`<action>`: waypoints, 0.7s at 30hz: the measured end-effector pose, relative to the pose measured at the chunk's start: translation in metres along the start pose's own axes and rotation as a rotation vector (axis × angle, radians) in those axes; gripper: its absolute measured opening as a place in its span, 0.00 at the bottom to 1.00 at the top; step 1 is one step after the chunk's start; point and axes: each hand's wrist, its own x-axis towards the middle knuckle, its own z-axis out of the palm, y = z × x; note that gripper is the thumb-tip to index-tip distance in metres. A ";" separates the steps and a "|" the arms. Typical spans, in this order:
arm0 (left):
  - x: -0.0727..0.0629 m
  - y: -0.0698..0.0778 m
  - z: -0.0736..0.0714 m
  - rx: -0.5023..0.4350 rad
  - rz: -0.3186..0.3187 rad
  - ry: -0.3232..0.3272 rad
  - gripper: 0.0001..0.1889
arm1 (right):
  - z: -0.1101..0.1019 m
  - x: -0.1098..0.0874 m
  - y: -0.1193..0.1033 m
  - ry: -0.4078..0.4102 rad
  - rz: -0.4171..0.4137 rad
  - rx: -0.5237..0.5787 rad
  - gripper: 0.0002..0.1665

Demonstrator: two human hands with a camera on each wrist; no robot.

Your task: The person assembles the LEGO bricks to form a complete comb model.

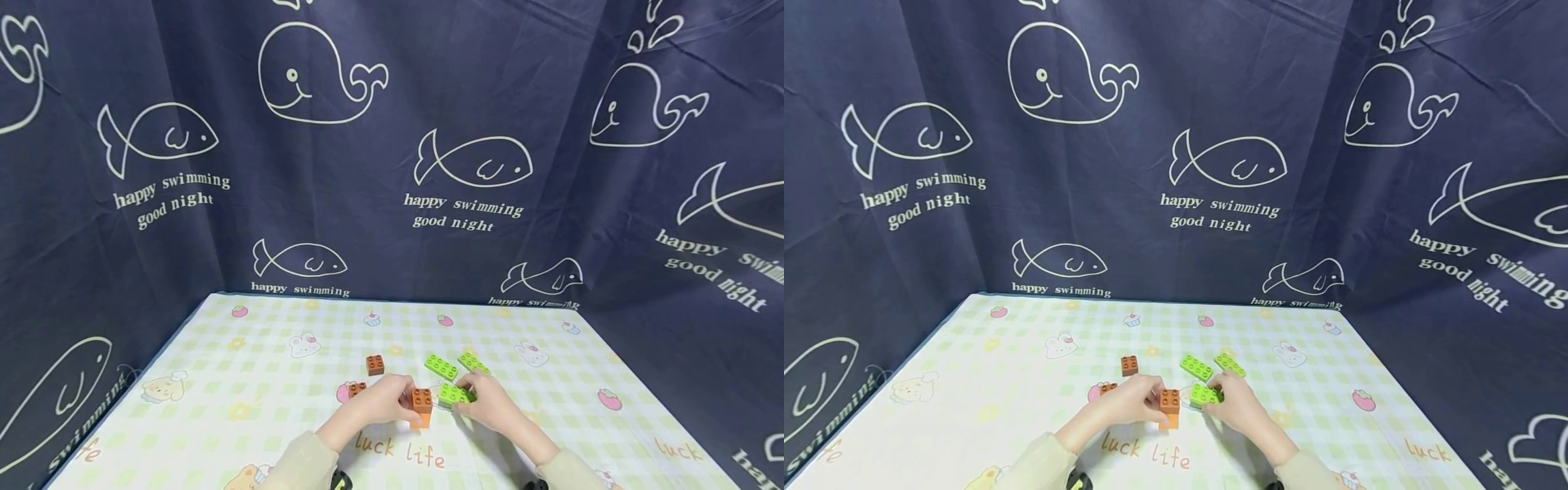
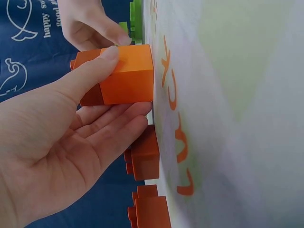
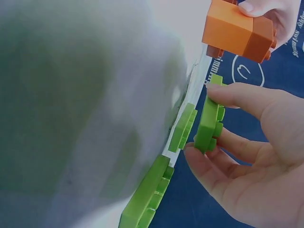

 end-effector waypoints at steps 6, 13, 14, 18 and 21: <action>0.001 -0.001 0.001 0.004 0.001 0.000 0.17 | -0.001 0.001 0.000 0.055 -0.038 0.019 0.23; 0.002 -0.002 0.001 -0.006 0.002 -0.003 0.16 | -0.005 0.002 0.001 0.093 -0.075 0.043 0.23; 0.002 -0.001 0.001 -0.005 0.002 -0.003 0.16 | -0.006 0.002 0.001 0.095 -0.076 0.044 0.23; 0.001 -0.001 0.001 0.001 0.005 0.001 0.16 | -0.009 0.003 -0.002 0.107 -0.075 0.039 0.23; 0.002 -0.002 0.002 0.003 0.006 0.004 0.16 | -0.011 0.004 -0.004 0.114 -0.082 0.038 0.23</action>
